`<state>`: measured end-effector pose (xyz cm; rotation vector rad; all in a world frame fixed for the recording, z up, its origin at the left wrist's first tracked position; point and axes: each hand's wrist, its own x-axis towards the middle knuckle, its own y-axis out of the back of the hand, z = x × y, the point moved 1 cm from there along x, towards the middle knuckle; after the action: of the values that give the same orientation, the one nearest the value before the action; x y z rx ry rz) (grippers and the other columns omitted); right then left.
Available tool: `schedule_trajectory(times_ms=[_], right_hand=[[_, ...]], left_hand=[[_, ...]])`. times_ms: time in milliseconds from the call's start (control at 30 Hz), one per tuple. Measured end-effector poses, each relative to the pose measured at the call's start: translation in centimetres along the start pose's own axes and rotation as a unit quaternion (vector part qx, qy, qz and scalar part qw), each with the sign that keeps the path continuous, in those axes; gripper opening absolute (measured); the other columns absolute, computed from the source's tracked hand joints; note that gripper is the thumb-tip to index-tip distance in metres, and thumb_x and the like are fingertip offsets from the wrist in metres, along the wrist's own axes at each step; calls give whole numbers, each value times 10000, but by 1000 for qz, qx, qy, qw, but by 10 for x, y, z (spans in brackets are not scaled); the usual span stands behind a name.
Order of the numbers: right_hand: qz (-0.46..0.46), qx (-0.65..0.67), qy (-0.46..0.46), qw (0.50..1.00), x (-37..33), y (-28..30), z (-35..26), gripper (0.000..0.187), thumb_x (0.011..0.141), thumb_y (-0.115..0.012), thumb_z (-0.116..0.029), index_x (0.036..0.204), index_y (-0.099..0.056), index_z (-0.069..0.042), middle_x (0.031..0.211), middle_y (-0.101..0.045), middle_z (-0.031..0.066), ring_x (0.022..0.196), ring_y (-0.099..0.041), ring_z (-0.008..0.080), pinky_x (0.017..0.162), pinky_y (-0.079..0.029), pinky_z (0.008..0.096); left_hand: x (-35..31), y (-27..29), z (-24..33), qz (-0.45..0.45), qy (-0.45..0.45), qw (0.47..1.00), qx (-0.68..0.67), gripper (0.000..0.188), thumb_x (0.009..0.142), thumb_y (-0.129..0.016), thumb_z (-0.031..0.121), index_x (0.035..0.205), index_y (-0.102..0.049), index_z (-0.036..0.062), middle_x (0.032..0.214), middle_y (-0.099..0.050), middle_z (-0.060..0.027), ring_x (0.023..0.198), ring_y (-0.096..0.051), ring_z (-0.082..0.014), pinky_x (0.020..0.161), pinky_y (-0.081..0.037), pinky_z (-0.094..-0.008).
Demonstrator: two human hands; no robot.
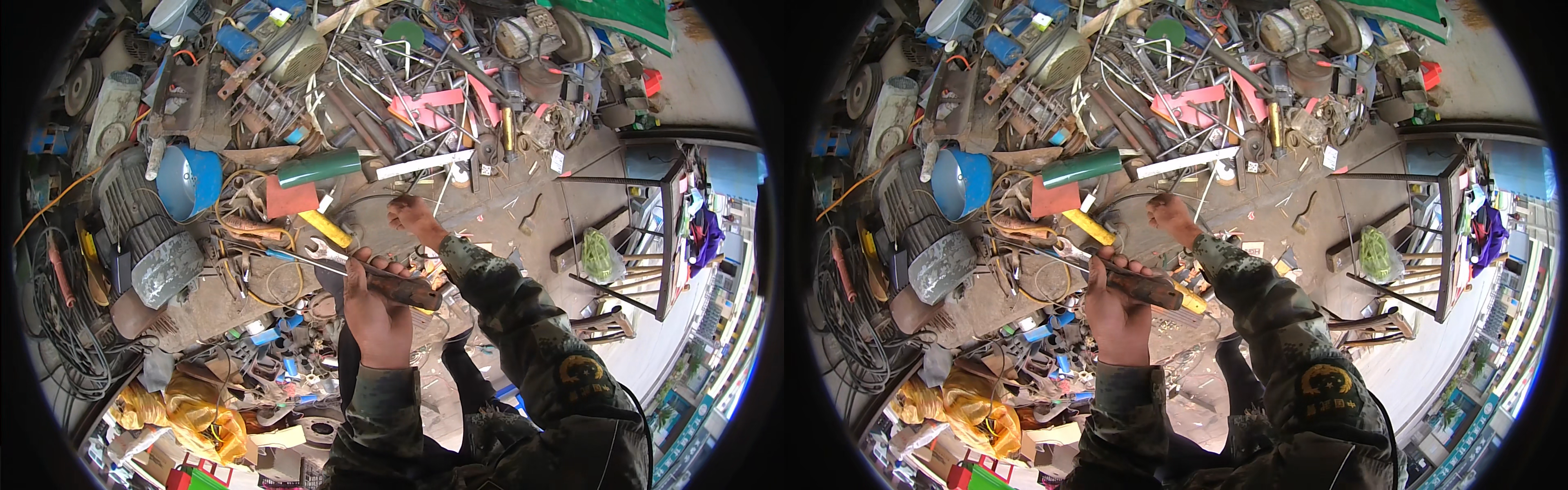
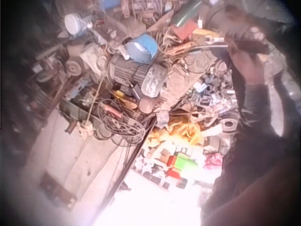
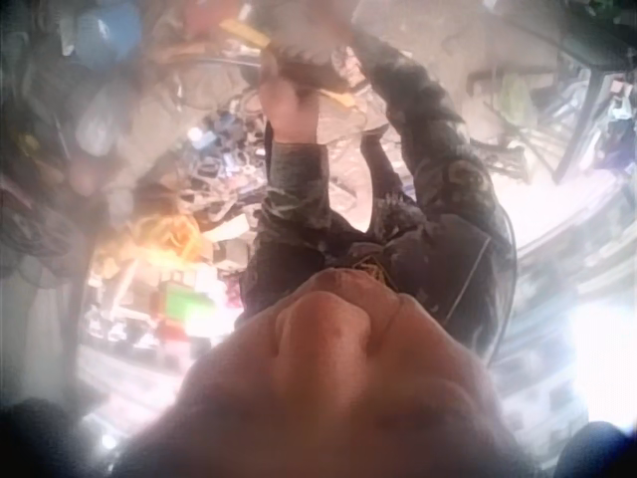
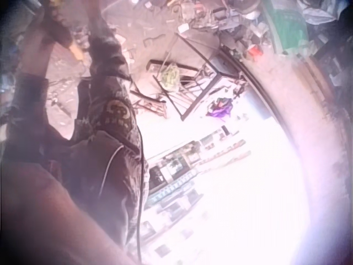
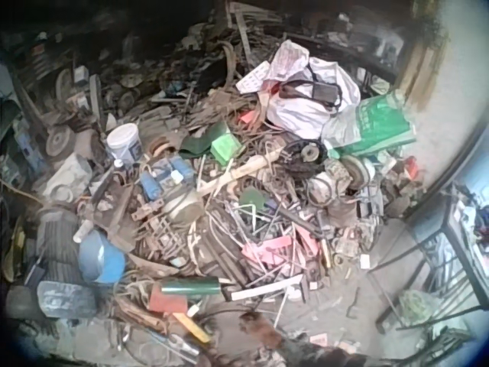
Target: The person uses a wrench to tighten a bolt on a metal rod, then walks to a green and red machine. They sit on the ground, open a black bag, and remove small parts. They attach a red bracket to the machine and secure it with screws using a screwdriver.
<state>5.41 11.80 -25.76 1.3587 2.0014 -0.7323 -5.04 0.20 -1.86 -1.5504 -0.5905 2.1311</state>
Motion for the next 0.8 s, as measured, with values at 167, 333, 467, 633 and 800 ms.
schedule_trajectory(times_ms=[167,333,467,633,800], right_hand=[[67,19,-23,997,-21,38,6,172,977,-604,-128,985,-664,32,786,-641,68,638,-617,166,571,-515,325],[88,8,-28,996,-31,67,11,232,980,-612,-177,1036,-674,40,817,-664,73,663,-646,186,620,-546,331],[107,21,-50,993,-23,80,11,252,975,-625,-203,1052,-683,30,828,-675,71,673,-657,188,632,-548,329],[94,29,-28,995,-11,78,1,249,979,-617,-200,1056,-688,26,827,-678,63,677,-660,184,635,-551,322],[88,5,-29,996,-7,62,-4,265,983,-614,-208,1137,-661,3,882,-699,87,716,-674,187,649,-549,327]], left_hand=[[1,4,-7,-16,-5,999,35,294,1086,-522,326,1198,-555,56,932,-600,-68,860,-621,-225,813,-535,-404],[-1,3,-13,5,10,998,62,276,1106,-468,324,1165,-574,76,936,-592,-36,871,-608,-212,827,-537,-429],[0,-1,-15,-8,16,998,57,273,1105,-475,318,1169,-572,72,936,-595,-35,871,-609,-213,831,-537,-431],[2,-6,-15,-11,14,998,59,283,1088,-522,318,1199,-547,59,960,-592,-64,877,-603,-221,835,-521,-406],[4,-12,-13,-9,20,998,57,260,1107,-465,318,1164,-561,83,934,-595,-29,870,-609,-213,836,-531,-431]])
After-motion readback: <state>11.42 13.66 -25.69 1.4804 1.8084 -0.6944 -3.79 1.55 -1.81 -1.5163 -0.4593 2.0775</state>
